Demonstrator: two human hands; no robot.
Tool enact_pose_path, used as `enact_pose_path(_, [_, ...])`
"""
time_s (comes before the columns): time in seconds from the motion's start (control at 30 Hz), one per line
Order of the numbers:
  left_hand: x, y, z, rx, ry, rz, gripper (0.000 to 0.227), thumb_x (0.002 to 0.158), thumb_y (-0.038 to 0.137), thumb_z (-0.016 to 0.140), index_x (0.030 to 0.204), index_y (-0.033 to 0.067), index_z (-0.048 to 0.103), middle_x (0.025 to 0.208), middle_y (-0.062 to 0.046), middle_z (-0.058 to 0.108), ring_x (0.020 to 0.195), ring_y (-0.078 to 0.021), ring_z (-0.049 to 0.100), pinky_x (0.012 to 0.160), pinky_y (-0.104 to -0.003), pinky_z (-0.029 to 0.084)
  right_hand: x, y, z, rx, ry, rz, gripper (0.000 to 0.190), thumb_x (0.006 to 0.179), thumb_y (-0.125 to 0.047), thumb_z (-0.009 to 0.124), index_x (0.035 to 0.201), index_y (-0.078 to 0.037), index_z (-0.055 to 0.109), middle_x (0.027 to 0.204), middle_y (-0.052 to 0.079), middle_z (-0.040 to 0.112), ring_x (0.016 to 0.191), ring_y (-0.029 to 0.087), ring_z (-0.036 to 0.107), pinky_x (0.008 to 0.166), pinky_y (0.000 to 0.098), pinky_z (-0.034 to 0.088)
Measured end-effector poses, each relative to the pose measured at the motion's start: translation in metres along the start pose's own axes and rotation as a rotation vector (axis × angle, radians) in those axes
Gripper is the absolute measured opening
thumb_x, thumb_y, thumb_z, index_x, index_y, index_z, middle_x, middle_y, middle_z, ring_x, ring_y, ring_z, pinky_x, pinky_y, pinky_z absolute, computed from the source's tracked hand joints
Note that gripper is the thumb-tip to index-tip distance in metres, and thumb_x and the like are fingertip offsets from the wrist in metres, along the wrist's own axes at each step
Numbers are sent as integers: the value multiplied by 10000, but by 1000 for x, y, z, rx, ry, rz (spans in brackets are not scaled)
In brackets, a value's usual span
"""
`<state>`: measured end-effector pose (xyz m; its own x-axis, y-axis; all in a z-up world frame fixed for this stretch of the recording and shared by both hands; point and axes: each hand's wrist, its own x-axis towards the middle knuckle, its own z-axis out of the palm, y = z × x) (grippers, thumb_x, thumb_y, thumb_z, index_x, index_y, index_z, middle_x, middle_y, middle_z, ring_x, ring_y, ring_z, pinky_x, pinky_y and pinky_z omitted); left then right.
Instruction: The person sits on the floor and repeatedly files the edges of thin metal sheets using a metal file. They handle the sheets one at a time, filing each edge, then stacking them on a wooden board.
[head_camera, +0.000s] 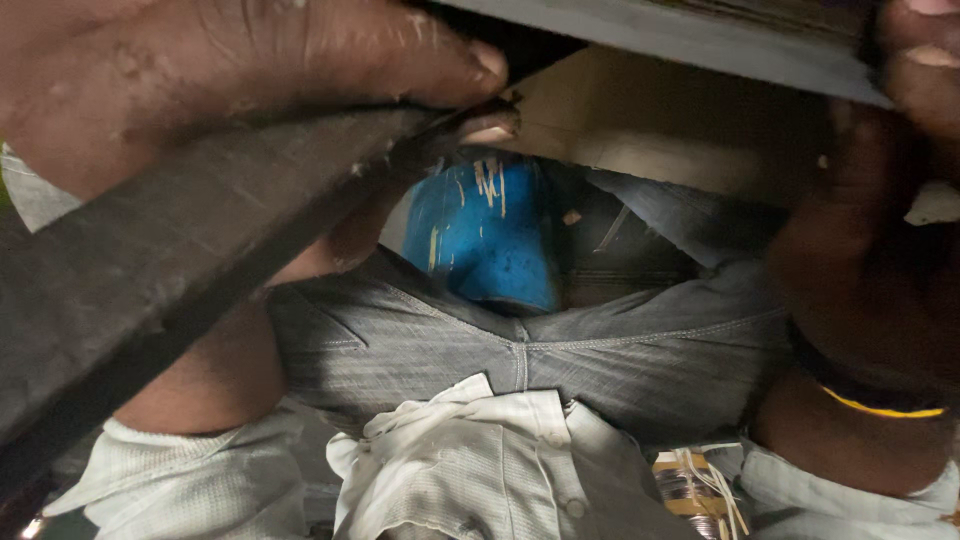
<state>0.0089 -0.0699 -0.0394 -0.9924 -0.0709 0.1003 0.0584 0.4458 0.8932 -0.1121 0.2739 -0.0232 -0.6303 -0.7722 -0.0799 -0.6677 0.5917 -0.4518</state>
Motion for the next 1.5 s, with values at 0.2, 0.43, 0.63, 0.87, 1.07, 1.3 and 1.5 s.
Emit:
enact_pose_path(0.2, [-1, 0, 2, 20, 4, 13, 116, 1017, 80, 762, 1084, -11, 742, 1092, -161, 721, 959, -255, 743, 808, -347, 623, -3, 6, 2, 45, -53, 75, 262, 1218, 22, 444, 1444, 57, 570, 1401, 177, 667, 1255, 256, 657, 1048, 296, 543])
enact_pose_path(0.43, [-1, 3, 3, 40, 2, 40, 106, 1034, 68, 761, 1097, -16, 747, 1105, -163, 721, 979, -255, 744, 826, -345, 626, -8, 8, 8, 47, -51, 88, 253, 1217, 14, 441, 1427, 69, 571, 1392, 187, 665, 1259, 255, 659, 1054, 301, 545])
enact_pose_path(0.63, [2, 10, 3, 85, 9, 112, 98, 1048, 58, 759, 1108, -20, 752, 1115, -165, 722, 996, -255, 746, 841, -344, 629, -12, 16, 10, 67, -26, 101, 247, 1217, 7, 439, 1413, 80, 571, 1385, 196, 662, 1261, 254, 661, 1058, 305, 547])
enact_pose_path(0.87, [7, 25, 10, 179, 22, 281, 90, 1065, 46, 757, 1121, -25, 758, 1127, -167, 722, 1016, -254, 747, 858, -342, 633, -11, 20, 17, 151, 2, 147, 239, 1216, -6, 443, 1401, 81, 566, 1388, 203, 653, 1276, 246, 655, 1068, 311, 545])
enact_pose_path(1.07, [15, 40, 18, 280, -34, 397, 59, 1008, 8, 745, 1045, -38, 746, 1094, -186, 723, 1041, -264, 746, 914, -334, 645, 10, 7, -5, 125, -22, 20, 219, 1194, 57, 531, 1412, 43, 523, 1463, 218, 623, 1384, 291, 583, 1182, 357, 494])
enact_pose_path(1.3, [21, 47, 10, 246, -80, 305, 106, 930, 67, 754, 965, -33, 755, 1024, -198, 733, 990, -278, 744, 858, -345, 641, 47, -5, -21, 62, -75, -156, 263, 1043, 104, 571, 1304, 84, 544, 1390, 284, 646, 1334, 404, 619, 1147, 449, 488])
enact_pose_path(1.5, [29, 49, 9, 284, -102, 335, 117, 909, 65, 739, 968, -34, 755, 1031, -189, 740, 994, -269, 748, 870, -337, 641, 57, -17, -27, -58, -33, -155, 186, 1057, 38, 653, 1242, 34, 635, 1326, 223, 726, 1248, 361, 695, 1143, 462, 519])
